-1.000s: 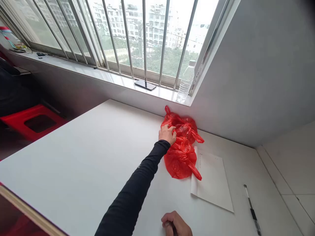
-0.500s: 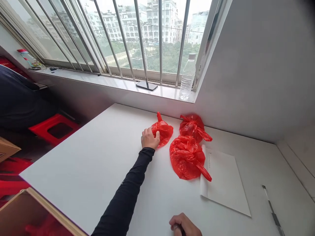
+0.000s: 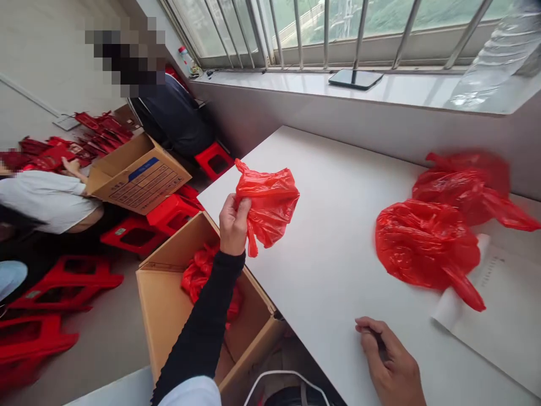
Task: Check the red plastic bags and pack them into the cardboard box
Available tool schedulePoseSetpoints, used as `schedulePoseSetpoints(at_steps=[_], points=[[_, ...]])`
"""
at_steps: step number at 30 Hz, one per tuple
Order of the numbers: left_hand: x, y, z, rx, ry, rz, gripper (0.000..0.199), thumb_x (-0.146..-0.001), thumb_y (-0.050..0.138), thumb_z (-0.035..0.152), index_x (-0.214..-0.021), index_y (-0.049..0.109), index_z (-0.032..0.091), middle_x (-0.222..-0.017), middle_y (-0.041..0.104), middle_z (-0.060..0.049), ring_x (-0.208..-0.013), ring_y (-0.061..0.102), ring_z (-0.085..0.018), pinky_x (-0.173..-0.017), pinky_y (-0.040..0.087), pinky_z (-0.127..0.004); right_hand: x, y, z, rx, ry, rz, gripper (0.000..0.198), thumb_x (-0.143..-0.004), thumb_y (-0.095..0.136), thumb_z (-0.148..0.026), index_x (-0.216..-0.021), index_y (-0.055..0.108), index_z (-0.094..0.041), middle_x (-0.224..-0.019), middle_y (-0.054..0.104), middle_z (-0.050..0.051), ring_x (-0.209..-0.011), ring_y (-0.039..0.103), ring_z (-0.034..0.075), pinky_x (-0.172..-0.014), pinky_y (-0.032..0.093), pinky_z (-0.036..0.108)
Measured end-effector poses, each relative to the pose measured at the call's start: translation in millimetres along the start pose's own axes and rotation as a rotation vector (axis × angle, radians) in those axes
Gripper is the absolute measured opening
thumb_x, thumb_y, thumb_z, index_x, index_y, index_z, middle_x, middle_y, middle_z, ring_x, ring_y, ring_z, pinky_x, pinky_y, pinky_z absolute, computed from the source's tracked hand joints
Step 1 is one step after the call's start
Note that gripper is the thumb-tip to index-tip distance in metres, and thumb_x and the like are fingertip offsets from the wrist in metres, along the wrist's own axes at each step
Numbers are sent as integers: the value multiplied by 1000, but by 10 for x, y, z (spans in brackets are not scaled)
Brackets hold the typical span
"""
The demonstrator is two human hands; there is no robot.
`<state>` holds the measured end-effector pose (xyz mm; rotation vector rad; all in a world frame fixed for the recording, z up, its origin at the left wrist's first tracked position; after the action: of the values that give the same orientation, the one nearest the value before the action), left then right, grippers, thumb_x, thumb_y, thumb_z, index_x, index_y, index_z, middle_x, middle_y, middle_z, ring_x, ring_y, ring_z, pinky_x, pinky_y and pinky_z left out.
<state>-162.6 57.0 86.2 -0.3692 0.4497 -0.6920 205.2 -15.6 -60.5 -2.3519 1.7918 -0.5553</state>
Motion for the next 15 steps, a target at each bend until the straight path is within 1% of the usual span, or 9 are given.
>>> schedulePoseSetpoints(at_steps=[2, 3, 4, 5, 6, 8, 10, 13, 15], points=[[260, -601, -236, -48, -58, 124, 34, -94, 53, 53, -104, 57, 20, -92, 64, -1, -85, 65, -16, -77, 52, -25, -15, -59, 130, 60, -39, -53, 34, -95, 55, -53, -106, 70, -24, -104, 73, 4, -91, 72, 18, -66, 57, 19], [404, -831, -400, -77, -98, 177, 34, -93, 56, 52, -105, 57, 19, -93, 64, -1, -87, 65, -17, -79, 52, -26, -23, -82, 184, 90, -66, -73, 34, -94, 56, -53, -106, 71, -24, -103, 74, 4, -89, 73, 18, -66, 58, 18], [552, -1007, -591, -109, -145, 222, 34, -93, 58, 50, -106, 58, 19, -93, 64, -2, -88, 65, -17, -81, 53, -28, -28, -101, 222, 117, -87, -85, 34, -94, 56, -53, -105, 72, -25, -101, 75, 3, -86, 73, 17, -64, 58, 17], [700, -1131, -803, -142, -199, 257, 32, -94, 57, 48, -106, 58, 18, -94, 65, -3, -88, 65, -17, -82, 54, -30, -28, -115, 242, 138, -96, -89, 35, -92, 57, -54, -104, 72, -25, -100, 75, 3, -82, 74, 17, -60, 57, 17], [842, -1208, -1026, -177, -259, 283, 31, -95, 57, 45, -107, 59, 17, -96, 66, -4, -88, 65, -17, -82, 54, -32, -22, -123, 242, 155, -89, -85, 37, -92, 57, -56, -104, 72, -24, -99, 75, 3, -80, 73, 17, -56, 56, 17], [1093, -1260, -1463, -254, -384, 308, 30, -98, 58, 41, -110, 61, 14, -103, 67, -6, -91, 66, -18, -84, 56, -37, 4, -122, 202, 186, -34, -63, 40, -91, 56, -59, -105, 72, -25, -102, 75, 4, -80, 73, 17, -50, 53, 17], [1283, -1244, -1833, -345, -506, 317, 30, -98, 60, 39, -115, 62, 14, -108, 67, -8, -93, 66, -19, -84, 57, -39, 34, -105, 148, 194, 24, -45, 41, -92, 54, -60, -108, 71, -25, -106, 74, 4, -85, 71, 19, -51, 54, 18], [1456, -1205, -2213, -487, -646, 303, 32, -98, 61, 37, -120, 62, 14, -114, 66, -9, -97, 66, -20, -86, 57, -41, 40, -89, 160, 181, 45, -35, 42, -91, 55, -60, -107, 71, -25, -106, 74, 4, -89, 72, 19, -63, 58, 18], [1526, -1166, -2367, -567, -690, 256, 33, -97, 61, 36, -122, 61, 15, -118, 65, -9, -100, 66, -21, -87, 58, -41, 19, -101, 245, 179, 44, -40, 43, -88, 58, -62, -105, 73, -25, -103, 75, 3, -86, 74, 19, -64, 59, 17]])
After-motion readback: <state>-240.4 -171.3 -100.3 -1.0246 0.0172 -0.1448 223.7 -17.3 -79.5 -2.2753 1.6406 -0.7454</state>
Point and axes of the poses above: each hand's wrist, its own x-axis away from the middle knuckle, its own y-axis out of the palm, z = x × y, the point moved 2 cm from there along -x, towards the middle knuckle
